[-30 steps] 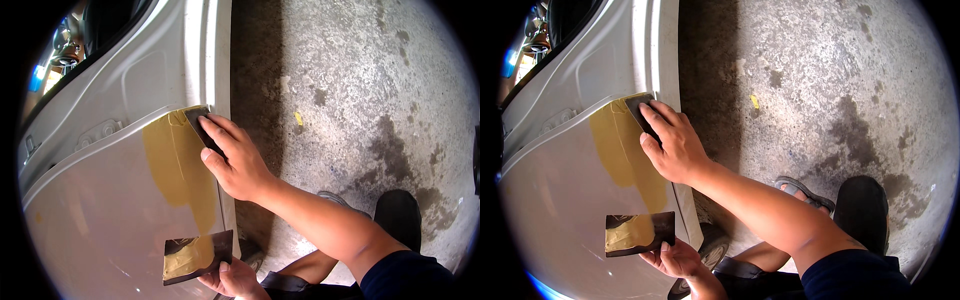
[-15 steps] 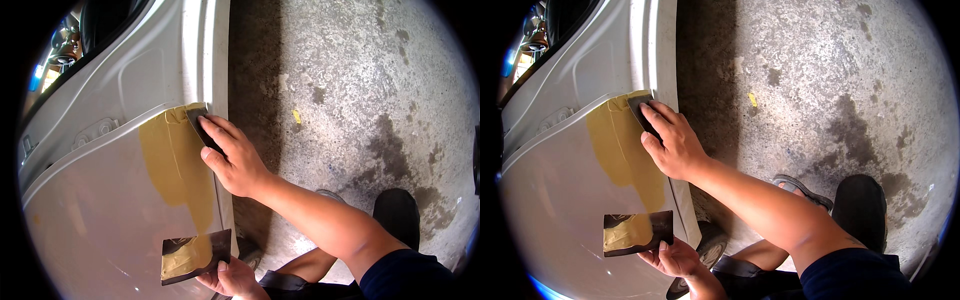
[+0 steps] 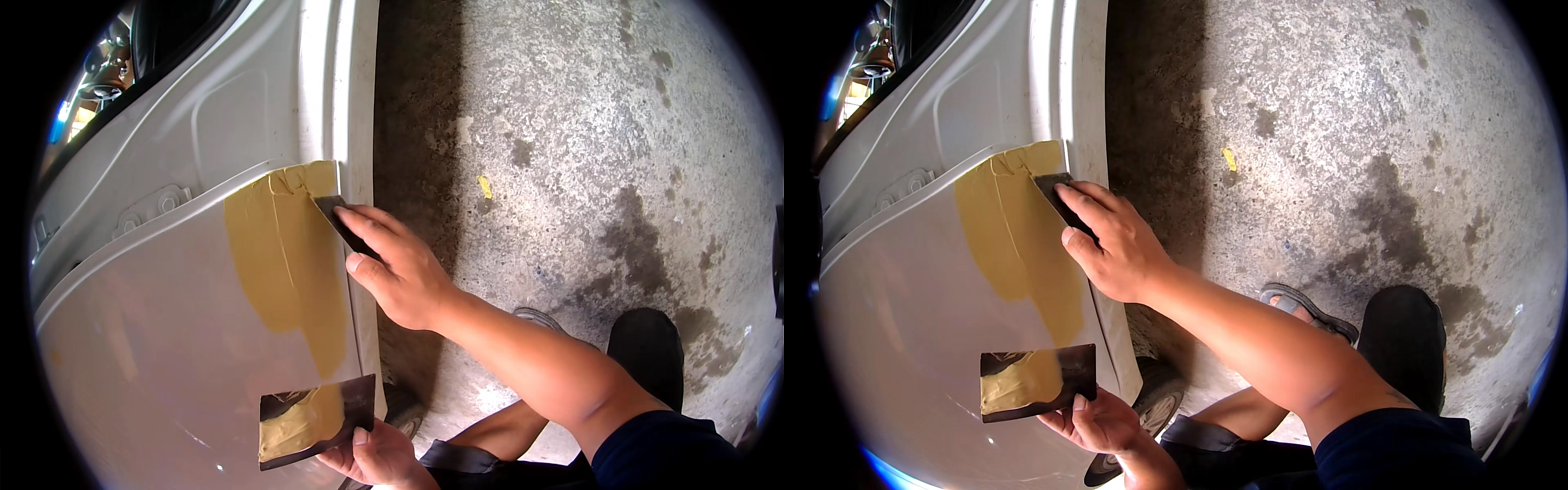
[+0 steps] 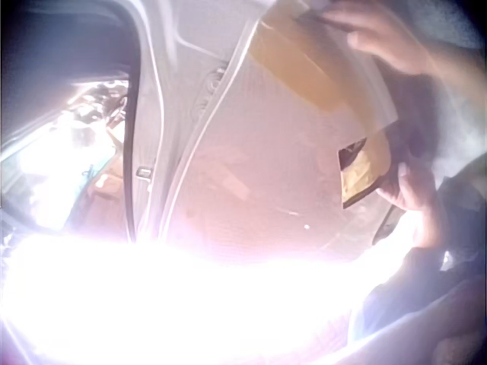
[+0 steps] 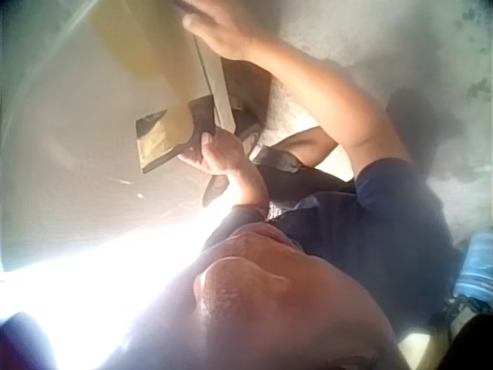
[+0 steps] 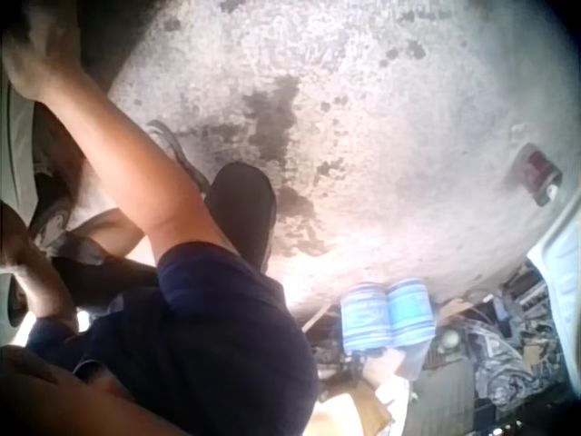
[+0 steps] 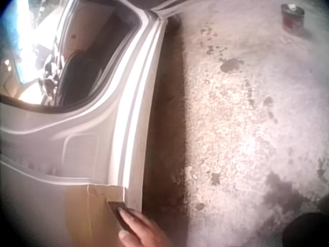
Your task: The person applies a yellow body filler to the side of a white car using a metal putty knife and a smaller scraper. They spread the filler over a damaged area on the rear door and quarter panel, smoothing it with repeated strokes.
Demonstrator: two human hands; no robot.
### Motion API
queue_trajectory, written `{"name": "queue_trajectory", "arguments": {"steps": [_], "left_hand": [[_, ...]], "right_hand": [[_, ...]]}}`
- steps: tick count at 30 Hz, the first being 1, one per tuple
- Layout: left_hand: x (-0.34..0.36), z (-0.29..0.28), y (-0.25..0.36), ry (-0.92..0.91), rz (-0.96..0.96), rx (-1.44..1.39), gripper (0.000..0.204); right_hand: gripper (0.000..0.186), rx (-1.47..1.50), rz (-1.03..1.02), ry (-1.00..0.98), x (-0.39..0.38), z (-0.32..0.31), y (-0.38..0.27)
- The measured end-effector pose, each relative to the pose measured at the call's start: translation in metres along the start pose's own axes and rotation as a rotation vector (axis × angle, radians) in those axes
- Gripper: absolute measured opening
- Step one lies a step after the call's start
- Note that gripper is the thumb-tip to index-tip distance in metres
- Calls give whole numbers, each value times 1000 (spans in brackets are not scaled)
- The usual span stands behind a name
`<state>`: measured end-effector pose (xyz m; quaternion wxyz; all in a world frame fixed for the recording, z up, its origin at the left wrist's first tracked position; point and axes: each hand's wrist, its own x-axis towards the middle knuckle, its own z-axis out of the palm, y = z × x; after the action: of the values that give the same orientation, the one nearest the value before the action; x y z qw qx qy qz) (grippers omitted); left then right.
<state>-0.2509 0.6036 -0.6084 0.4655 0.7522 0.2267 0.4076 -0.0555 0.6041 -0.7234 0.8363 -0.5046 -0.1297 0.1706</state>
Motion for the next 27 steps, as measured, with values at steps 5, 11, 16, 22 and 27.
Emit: {"name": "queue_trajectory", "arguments": {"steps": [5,11,16,22,27], "left_hand": [[-1,2,1,21,19,12,63],[-2,2,8,78,8,28,63],[-2,3,16,97,-9,12,61],[-4,-1,23,158,-19,10,61],[-4,5,30,164,-40,-22,63]], "right_hand": [[49,57,-47,91,21,0,-4],[52,71,21,-5,-6,13,0],[52,121,63,-18,-37,30,5],[52,113,111,-33,-65,45,4],[50,108,164,-130,-87,37,-5]]}}
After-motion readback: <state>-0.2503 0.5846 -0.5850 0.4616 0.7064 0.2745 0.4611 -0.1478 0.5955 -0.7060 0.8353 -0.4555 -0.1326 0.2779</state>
